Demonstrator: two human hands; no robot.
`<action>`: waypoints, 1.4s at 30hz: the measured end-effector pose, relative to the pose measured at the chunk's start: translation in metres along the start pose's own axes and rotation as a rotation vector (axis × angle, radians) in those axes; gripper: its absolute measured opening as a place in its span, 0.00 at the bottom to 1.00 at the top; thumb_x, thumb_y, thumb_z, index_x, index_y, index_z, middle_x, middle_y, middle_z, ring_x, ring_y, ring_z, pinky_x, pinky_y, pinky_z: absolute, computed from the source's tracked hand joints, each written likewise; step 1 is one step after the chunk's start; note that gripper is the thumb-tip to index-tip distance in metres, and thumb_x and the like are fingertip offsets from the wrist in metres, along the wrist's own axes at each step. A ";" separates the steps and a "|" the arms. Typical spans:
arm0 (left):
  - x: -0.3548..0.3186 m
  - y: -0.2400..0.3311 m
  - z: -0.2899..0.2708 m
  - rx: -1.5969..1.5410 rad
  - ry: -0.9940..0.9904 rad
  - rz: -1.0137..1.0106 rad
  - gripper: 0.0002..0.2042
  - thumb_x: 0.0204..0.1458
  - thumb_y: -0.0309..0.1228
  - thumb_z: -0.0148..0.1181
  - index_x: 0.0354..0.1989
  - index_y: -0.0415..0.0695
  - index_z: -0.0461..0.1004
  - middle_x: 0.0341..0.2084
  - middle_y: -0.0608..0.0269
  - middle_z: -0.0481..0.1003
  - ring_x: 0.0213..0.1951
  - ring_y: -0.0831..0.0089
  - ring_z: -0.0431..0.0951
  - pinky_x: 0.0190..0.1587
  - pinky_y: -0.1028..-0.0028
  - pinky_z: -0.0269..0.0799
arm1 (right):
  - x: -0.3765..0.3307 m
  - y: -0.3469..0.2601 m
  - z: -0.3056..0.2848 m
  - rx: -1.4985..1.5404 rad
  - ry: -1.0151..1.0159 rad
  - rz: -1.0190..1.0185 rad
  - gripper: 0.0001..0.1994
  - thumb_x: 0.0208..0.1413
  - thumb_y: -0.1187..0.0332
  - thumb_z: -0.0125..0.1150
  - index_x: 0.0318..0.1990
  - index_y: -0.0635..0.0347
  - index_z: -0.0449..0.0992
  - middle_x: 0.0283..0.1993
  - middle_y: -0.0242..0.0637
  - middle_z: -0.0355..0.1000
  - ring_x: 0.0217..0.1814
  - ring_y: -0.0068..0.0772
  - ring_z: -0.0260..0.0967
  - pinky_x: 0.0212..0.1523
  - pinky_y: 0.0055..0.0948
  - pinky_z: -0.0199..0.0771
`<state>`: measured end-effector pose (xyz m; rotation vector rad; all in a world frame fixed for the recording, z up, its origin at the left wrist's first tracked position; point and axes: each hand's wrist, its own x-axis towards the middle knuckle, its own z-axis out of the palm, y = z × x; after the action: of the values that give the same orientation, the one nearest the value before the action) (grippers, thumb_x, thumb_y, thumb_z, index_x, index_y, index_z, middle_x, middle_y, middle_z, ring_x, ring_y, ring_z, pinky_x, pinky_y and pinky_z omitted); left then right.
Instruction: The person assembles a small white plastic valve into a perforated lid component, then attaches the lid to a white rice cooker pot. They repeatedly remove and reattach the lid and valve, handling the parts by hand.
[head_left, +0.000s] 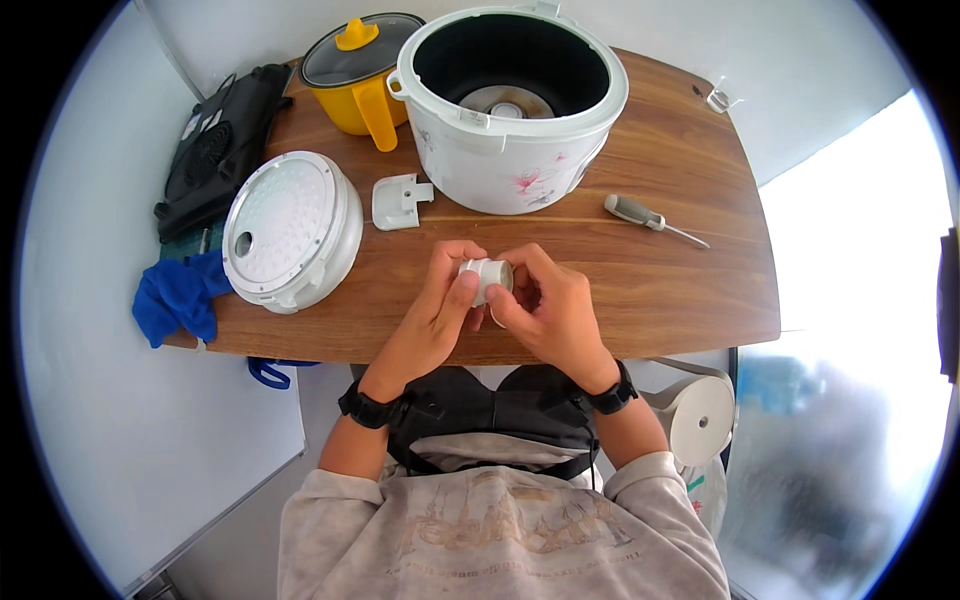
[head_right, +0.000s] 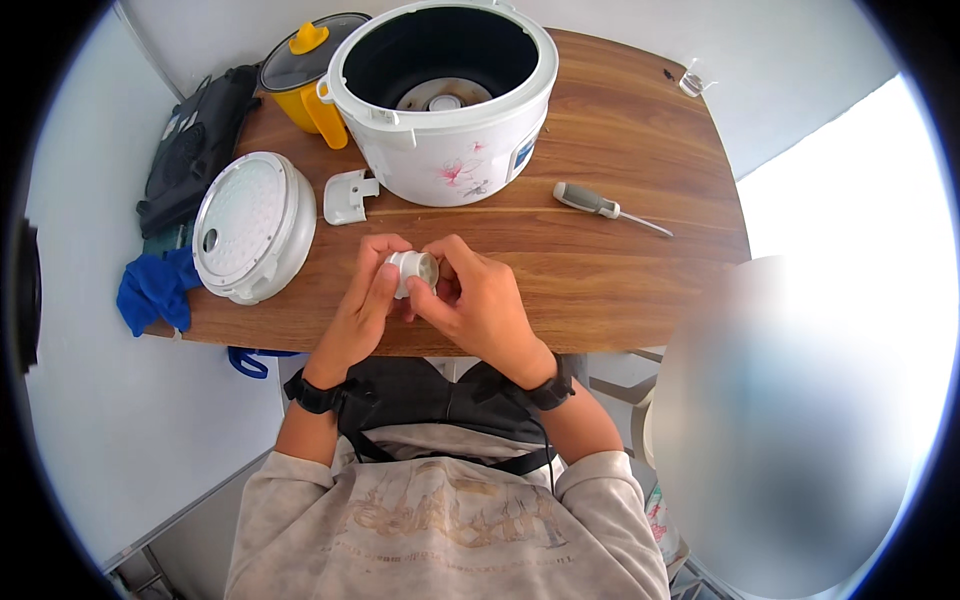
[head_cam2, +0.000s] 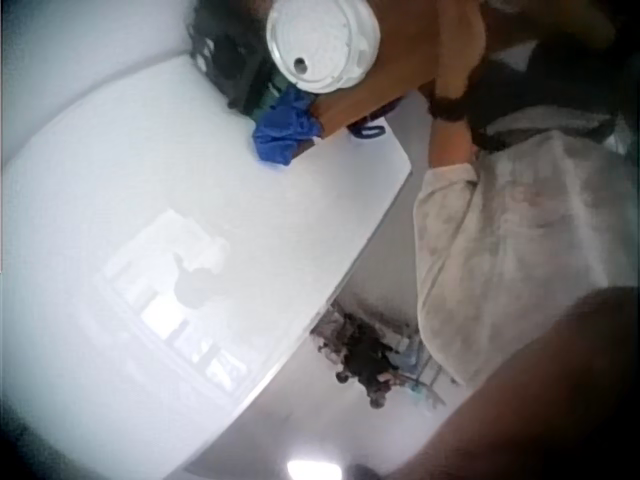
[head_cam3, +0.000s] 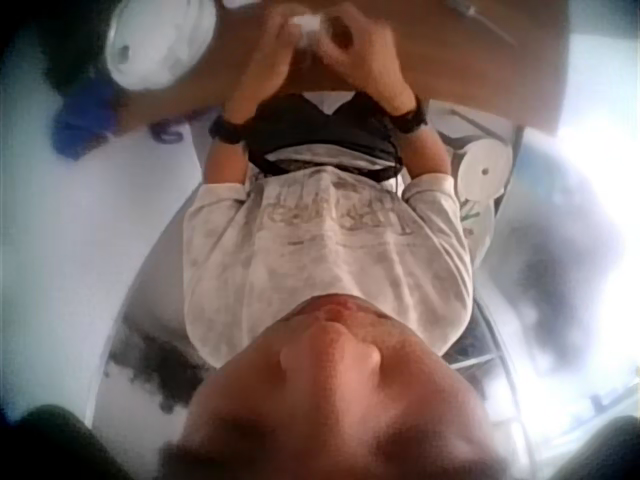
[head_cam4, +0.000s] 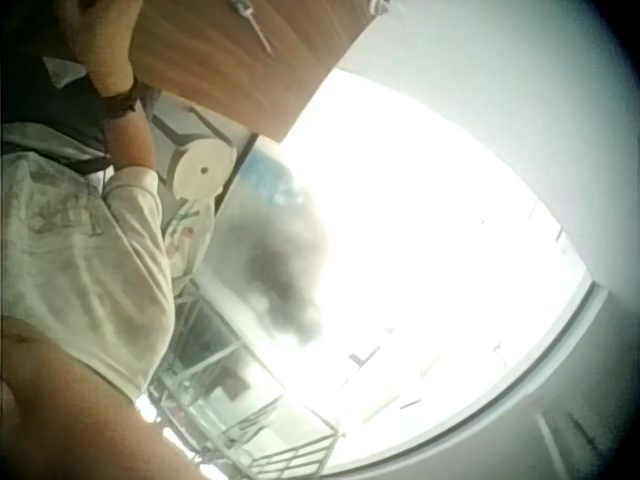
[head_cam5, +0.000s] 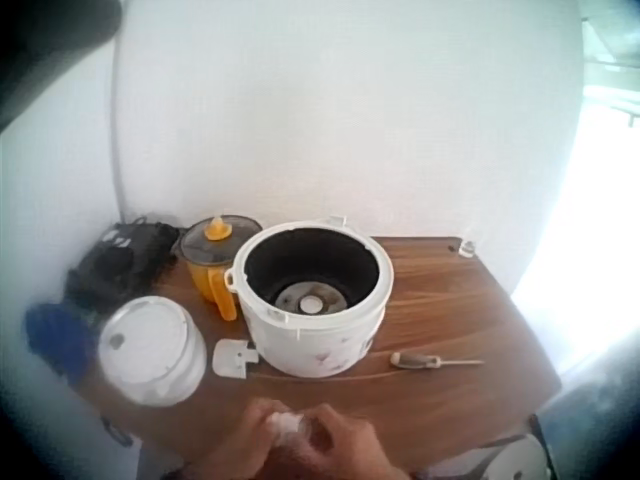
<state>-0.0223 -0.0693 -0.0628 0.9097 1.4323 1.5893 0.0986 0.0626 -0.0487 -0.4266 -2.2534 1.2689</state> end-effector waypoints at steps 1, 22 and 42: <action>0.001 0.006 -0.001 0.054 -0.013 0.062 0.16 0.70 0.43 0.44 0.57 0.46 0.60 0.41 0.64 0.69 0.35 0.79 0.69 0.39 0.77 0.70 | 0.000 -0.005 -0.003 0.049 0.001 0.023 0.13 0.53 0.68 0.67 0.43 0.64 0.74 0.23 0.36 0.72 0.23 0.27 0.71 0.25 0.26 0.71; -0.002 0.066 -0.027 0.041 -0.318 -0.220 0.28 0.57 0.41 0.67 0.61 0.41 0.67 0.50 0.59 0.74 0.48 0.73 0.76 0.52 0.73 0.74 | -0.016 -0.059 -0.029 0.133 0.009 0.125 0.17 0.53 0.73 0.68 0.50 0.63 0.75 0.34 0.40 0.79 0.31 0.28 0.78 0.36 0.24 0.79; 0.010 0.069 0.012 -0.009 -0.250 -0.218 0.24 0.59 0.36 0.64 0.61 0.38 0.69 0.42 0.63 0.76 0.42 0.80 0.76 0.44 0.79 0.73 | -0.022 -0.042 -0.060 0.171 0.008 0.089 0.17 0.50 0.74 0.70 0.48 0.63 0.76 0.33 0.38 0.78 0.30 0.27 0.78 0.34 0.24 0.79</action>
<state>-0.0224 -0.0582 0.0069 0.8806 1.2982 1.2729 0.1499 0.0719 0.0070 -0.4714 -2.1182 1.4888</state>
